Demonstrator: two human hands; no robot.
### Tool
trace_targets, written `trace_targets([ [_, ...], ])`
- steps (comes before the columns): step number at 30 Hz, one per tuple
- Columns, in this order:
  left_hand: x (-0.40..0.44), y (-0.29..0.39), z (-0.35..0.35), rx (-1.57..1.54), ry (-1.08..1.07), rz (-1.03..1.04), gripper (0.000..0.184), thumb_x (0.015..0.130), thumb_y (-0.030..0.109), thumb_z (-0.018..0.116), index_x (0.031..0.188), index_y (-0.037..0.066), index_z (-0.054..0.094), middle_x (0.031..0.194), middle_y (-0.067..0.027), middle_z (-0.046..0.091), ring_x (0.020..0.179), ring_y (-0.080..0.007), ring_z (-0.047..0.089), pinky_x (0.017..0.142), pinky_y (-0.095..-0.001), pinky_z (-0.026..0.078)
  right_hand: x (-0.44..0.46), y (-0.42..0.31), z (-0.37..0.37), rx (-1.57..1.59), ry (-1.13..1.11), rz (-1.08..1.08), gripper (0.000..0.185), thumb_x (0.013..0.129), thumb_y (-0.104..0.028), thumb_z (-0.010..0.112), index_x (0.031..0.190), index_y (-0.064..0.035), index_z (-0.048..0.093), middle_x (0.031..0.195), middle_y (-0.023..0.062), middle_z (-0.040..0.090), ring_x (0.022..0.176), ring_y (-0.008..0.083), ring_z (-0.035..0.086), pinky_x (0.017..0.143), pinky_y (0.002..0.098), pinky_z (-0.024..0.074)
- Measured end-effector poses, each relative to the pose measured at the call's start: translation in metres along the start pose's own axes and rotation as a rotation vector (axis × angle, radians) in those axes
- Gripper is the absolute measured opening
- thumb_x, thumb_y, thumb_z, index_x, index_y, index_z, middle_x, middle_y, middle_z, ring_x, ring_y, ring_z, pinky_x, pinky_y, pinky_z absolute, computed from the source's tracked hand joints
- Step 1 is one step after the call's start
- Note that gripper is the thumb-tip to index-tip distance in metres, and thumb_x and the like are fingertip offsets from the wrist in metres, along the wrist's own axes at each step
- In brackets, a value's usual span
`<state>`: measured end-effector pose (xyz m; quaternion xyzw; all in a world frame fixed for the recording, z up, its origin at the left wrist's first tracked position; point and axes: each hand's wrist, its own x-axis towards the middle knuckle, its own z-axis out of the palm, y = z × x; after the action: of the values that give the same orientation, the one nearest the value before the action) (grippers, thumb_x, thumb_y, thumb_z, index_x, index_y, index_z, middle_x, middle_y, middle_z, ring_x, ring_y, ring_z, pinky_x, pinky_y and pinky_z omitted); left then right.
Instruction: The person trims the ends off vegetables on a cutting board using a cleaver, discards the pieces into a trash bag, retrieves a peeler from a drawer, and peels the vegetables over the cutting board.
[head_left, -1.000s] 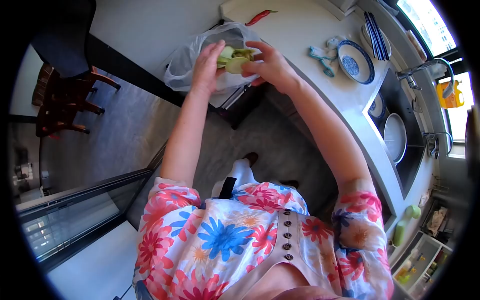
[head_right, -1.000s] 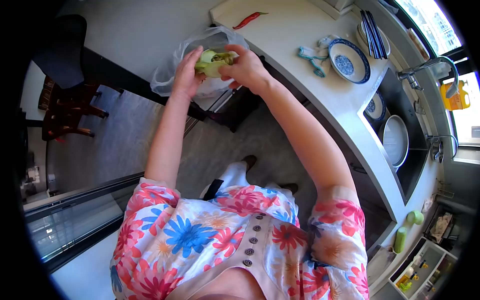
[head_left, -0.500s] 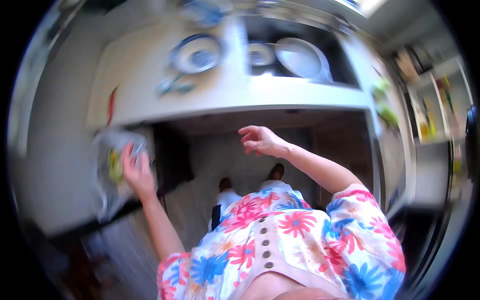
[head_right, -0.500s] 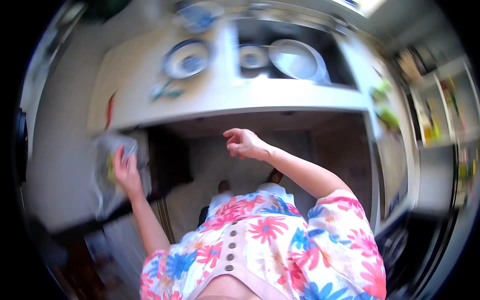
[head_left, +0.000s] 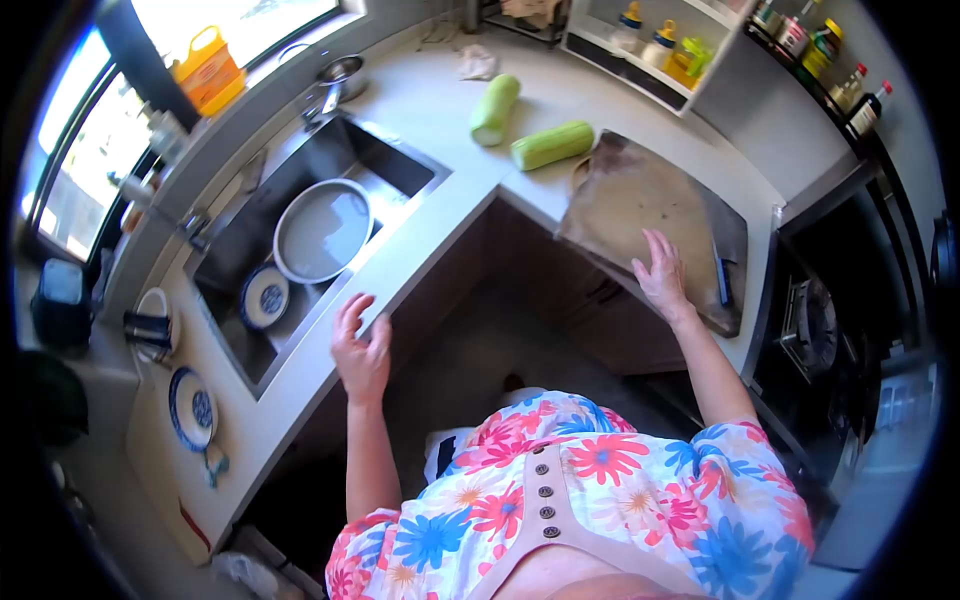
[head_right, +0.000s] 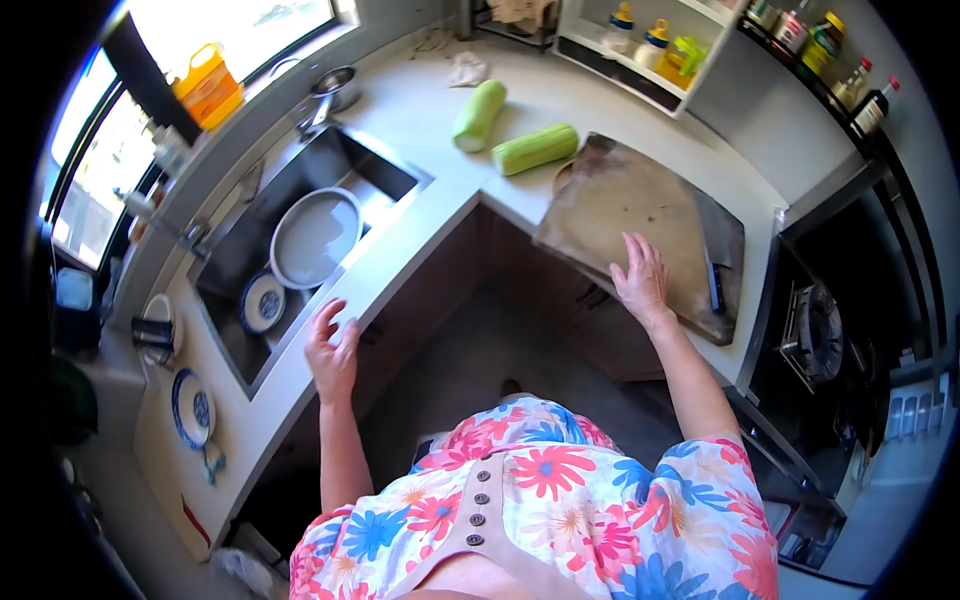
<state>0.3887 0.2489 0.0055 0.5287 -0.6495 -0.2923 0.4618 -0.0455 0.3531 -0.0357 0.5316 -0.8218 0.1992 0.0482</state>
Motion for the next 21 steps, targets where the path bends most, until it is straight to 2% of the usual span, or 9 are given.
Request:
trace_targets([
  [2,0.019,0.016,0.051,-0.012,-0.105,0.110,0.026,0.077,0.009,0.064,0.102,0.003,0.065,0.111,-0.0139,0.060,0.103,-0.0290,0.058,0.089,-0.0355,0.045,-0.005,0.030,0.001,-0.167,-0.123,0.097,0.057,0.081,-0.031,0.064,0.130,-0.0092,0.046,0.143,0.0117,0.035,0.132,0.0313,0.031,0.097,0.0586,0.0320],
  [3,0.026,0.025,0.072,-0.030,-0.155,0.142,0.025,0.076,0.009,0.064,0.101,0.004,0.065,0.109,-0.0141,0.061,0.102,-0.0301,0.058,0.090,-0.0358,0.044,-0.011,0.035,0.003,-0.199,-0.192,0.132,0.056,0.083,-0.032,0.063,0.131,-0.0088,0.046,0.143,0.0123,0.036,0.132,0.0320,0.031,0.098,0.0555,0.0307],
  [5,0.044,0.036,0.105,-0.002,-0.234,0.243,0.025,0.080,0.015,0.064,0.103,0.006,0.066,0.112,-0.0095,0.061,0.101,-0.0232,0.058,0.084,-0.0325,0.045,-0.025,0.052,0.015,-0.184,-0.085,-0.005,0.056,0.084,-0.032,0.062,0.132,-0.0079,0.046,0.142,0.0127,0.037,0.132,0.0315,0.031,0.101,0.0529,0.0279],
  [9,0.089,0.060,0.162,0.051,-0.326,0.344,0.023,0.078,0.015,0.065,0.101,0.007,0.067,0.110,-0.0108,0.062,0.099,-0.0260,0.060,0.084,-0.0336,0.046,-0.023,0.052,0.002,-0.083,-0.097,-0.042,0.051,0.083,-0.029,0.063,0.128,-0.0074,0.051,0.139,0.0126,0.041,0.132,0.0297,0.031,0.102,0.0474,0.0271],
  [10,0.100,0.069,0.175,0.041,-0.336,0.378,0.023,0.076,0.014,0.064,0.098,0.007,0.066,0.106,-0.0128,0.061,0.098,-0.0326,0.058,0.086,-0.0390,0.046,-0.021,0.050,0.001,-0.049,-0.037,-0.039,0.042,0.082,-0.026,0.064,0.119,-0.0077,0.058,0.132,0.0121,0.049,0.129,0.0289,0.037,0.100,0.0467,0.0295],
  [13,0.137,0.083,0.218,0.035,-0.390,0.419,0.022,0.076,0.014,0.064,0.097,0.007,0.067,0.105,-0.0118,0.062,0.098,-0.0317,0.058,0.085,-0.0390,0.046,0.003,0.059,-0.002,0.147,-0.018,0.061,0.031,0.082,-0.023,0.064,0.109,-0.0074,0.063,0.123,0.0118,0.056,0.122,0.0291,0.046,0.096,0.0445,0.0357],
  [16,0.182,0.087,0.265,0.052,-0.435,0.506,0.023,0.075,0.014,0.064,0.097,0.008,0.068,0.103,-0.0112,0.062,0.097,-0.0312,0.058,0.085,-0.0397,0.047,0.043,0.079,-0.004,0.133,0.170,0.110,0.022,0.083,-0.019,0.063,0.101,-0.0063,0.065,0.114,0.0128,0.061,0.109,0.0311,0.055,0.089,0.0419,0.0434],
  [19,0.233,0.085,0.319,0.114,-0.461,0.657,0.021,0.074,0.015,0.066,0.095,0.010,0.068,0.101,-0.0115,0.063,0.095,-0.0312,0.058,0.084,-0.0400,0.047,0.080,0.111,-0.002,0.164,0.253,0.166,0.021,0.086,-0.017,0.061,0.102,-0.0044,0.064,0.110,0.0144,0.062,0.101,0.0331,0.059,0.084,0.0401,0.0471],
  [21,0.268,0.085,0.354,0.221,-0.574,0.637,0.024,0.075,0.017,0.067,0.099,0.012,0.069,0.102,-0.0129,0.065,0.100,-0.0296,0.060,0.089,-0.0376,0.047,0.096,0.138,0.010,0.176,0.276,0.258,0.020,0.087,-0.016,0.058,0.102,-0.0027,0.063,0.105,0.0149,0.064,0.098,0.0346,0.060,0.082,0.0408,0.0477],
])
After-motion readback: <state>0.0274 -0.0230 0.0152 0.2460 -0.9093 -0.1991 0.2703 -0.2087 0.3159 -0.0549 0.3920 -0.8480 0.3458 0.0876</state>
